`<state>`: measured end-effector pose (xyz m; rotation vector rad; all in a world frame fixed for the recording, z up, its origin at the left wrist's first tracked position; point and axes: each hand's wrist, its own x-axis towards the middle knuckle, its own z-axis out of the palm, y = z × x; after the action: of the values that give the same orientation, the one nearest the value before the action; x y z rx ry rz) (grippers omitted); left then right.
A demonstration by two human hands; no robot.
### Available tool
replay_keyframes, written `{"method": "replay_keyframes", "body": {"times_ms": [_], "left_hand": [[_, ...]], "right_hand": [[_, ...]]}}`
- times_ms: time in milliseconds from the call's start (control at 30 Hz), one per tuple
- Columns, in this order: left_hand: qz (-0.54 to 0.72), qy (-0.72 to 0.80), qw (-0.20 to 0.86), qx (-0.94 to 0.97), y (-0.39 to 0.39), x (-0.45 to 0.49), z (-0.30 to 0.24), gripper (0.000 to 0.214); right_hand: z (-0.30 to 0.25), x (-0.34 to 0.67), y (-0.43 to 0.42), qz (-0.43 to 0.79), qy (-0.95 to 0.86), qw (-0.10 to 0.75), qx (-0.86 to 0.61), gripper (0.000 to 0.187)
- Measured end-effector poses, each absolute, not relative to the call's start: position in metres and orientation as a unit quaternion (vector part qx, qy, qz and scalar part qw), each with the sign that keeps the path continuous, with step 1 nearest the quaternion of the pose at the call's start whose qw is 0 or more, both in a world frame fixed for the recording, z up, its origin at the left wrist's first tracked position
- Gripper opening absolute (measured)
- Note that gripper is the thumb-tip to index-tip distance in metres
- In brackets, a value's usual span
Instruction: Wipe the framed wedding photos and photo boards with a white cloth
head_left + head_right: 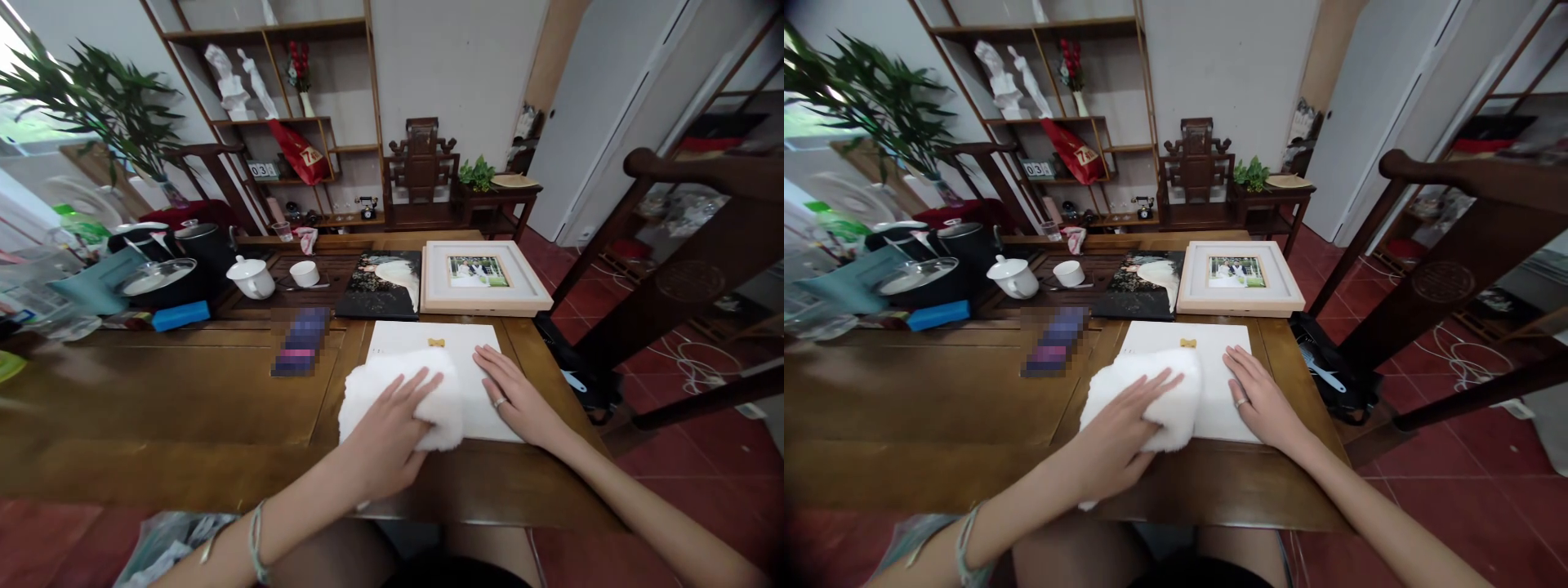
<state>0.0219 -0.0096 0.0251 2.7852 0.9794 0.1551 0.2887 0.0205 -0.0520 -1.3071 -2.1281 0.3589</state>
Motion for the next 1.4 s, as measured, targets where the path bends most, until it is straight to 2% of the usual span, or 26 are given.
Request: {"method": "replay_keyframes", "body": {"times_ms": [200, 333, 633, 733, 1067, 1400], "left_hand": [[0.023, 0.400, 0.074, 0.913, 0.055, 0.037, 0.025, 0.029], [0.010, 0.403, 0.039, 0.914, 0.066, 0.049, 0.016, 0.030], [0.001, 0.306, 0.033, 0.952, -0.046, 0.040, 0.016, 0.022], [0.004, 0.281, 0.049, 0.958, -0.054, 0.033, 0.021, 0.023], [0.081, 0.359, 0.104, 0.924, 0.084, 0.052, 0.025, 0.029], [0.058, 0.269, 0.136, 0.952, 0.122, 0.137, 0.039, 0.039]], "right_hand": [[-0.051, 0.291, 0.022, 0.138, -0.815, 0.293, -0.481, 0.046], [-0.052, 0.293, 0.024, 0.130, -0.826, 0.281, -0.471, 0.046], [-0.050, 0.293, 0.024, 0.139, -0.826, 0.272, -0.474, 0.045], [-0.051, 0.293, 0.024, 0.140, -0.824, 0.275, -0.476, 0.045], [-0.050, 0.294, 0.024, 0.131, -0.838, 0.261, -0.462, 0.045], [-0.042, 0.292, 0.024, 0.126, -0.839, 0.252, -0.465, 0.046]]}}
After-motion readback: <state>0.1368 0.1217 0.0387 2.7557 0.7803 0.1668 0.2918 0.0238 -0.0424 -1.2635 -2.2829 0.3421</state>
